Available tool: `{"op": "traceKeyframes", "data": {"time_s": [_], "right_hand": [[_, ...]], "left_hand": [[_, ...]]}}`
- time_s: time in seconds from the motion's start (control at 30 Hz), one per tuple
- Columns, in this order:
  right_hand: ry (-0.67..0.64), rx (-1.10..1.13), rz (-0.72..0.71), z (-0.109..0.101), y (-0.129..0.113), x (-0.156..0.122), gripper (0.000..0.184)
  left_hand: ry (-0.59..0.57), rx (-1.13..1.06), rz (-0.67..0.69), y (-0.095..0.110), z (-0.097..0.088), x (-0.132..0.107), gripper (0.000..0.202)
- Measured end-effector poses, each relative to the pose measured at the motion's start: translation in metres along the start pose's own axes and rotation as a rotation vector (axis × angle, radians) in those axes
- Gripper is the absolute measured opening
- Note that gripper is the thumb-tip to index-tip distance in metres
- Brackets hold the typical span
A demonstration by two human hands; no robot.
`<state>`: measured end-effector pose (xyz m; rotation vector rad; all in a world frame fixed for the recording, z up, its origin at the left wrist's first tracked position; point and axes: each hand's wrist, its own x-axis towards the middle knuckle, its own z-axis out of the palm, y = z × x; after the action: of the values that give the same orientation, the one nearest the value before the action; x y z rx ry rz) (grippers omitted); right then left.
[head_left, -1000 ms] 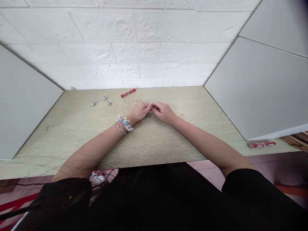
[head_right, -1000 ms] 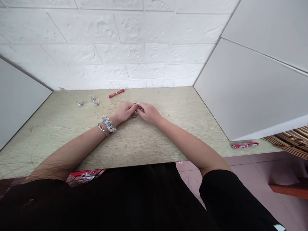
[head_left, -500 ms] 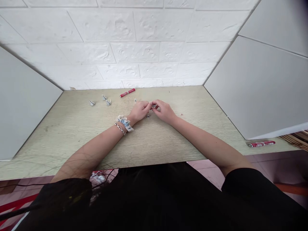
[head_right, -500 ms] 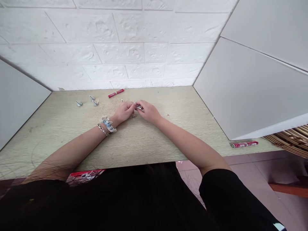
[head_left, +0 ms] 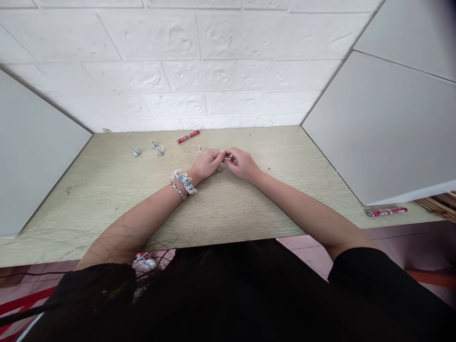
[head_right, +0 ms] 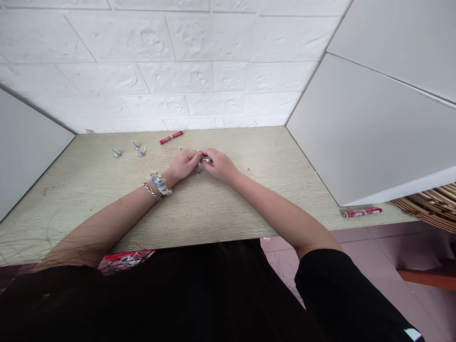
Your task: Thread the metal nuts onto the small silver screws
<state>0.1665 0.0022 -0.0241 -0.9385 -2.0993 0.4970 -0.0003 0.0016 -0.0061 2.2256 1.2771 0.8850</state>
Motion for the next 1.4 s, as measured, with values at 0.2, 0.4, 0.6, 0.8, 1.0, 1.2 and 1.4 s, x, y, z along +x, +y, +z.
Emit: {"op": "traceKeyframes", "data": {"time_s": [0.2, 0.4, 0.6, 0.8, 1.0, 1.2, 1.4], "right_hand": [[-0.016, 0.004, 0.013, 0.001, 0.000, -0.001, 0.021], [-0.032, -0.001, -0.011, 0.002, 0.001, -0.002, 0.020], [-0.045, 0.013, -0.021, 0.001, -0.001, -0.002, 0.020], [-0.070, 0.004, -0.003, 0.000, -0.002, -0.002, 0.023], [-0.017, 0.009, 0.002, 0.002, 0.001, -0.002, 0.025], [0.029, 0.040, 0.036, 0.000, -0.001, -0.005, 0.037], [0.004, 0.003, 0.040, 0.000, -0.003, -0.005, 0.036]], "left_hand": [[0.000, 0.013, 0.017, 0.002, 0.000, -0.001, 0.045], [-0.018, 0.035, 0.108, 0.004, -0.003, -0.002, 0.043], [-0.019, 0.077, 0.147, 0.003, -0.004, -0.002, 0.041], [0.000, 0.105, 0.159, 0.003, -0.004, -0.001, 0.041], [0.097, 0.036, 0.108, 0.000, 0.000, -0.001, 0.042], [0.323, -0.322, -0.096, -0.005, -0.004, 0.008, 0.016], [0.625, -0.256, -0.220, -0.024, -0.050, 0.020, 0.012]]}}
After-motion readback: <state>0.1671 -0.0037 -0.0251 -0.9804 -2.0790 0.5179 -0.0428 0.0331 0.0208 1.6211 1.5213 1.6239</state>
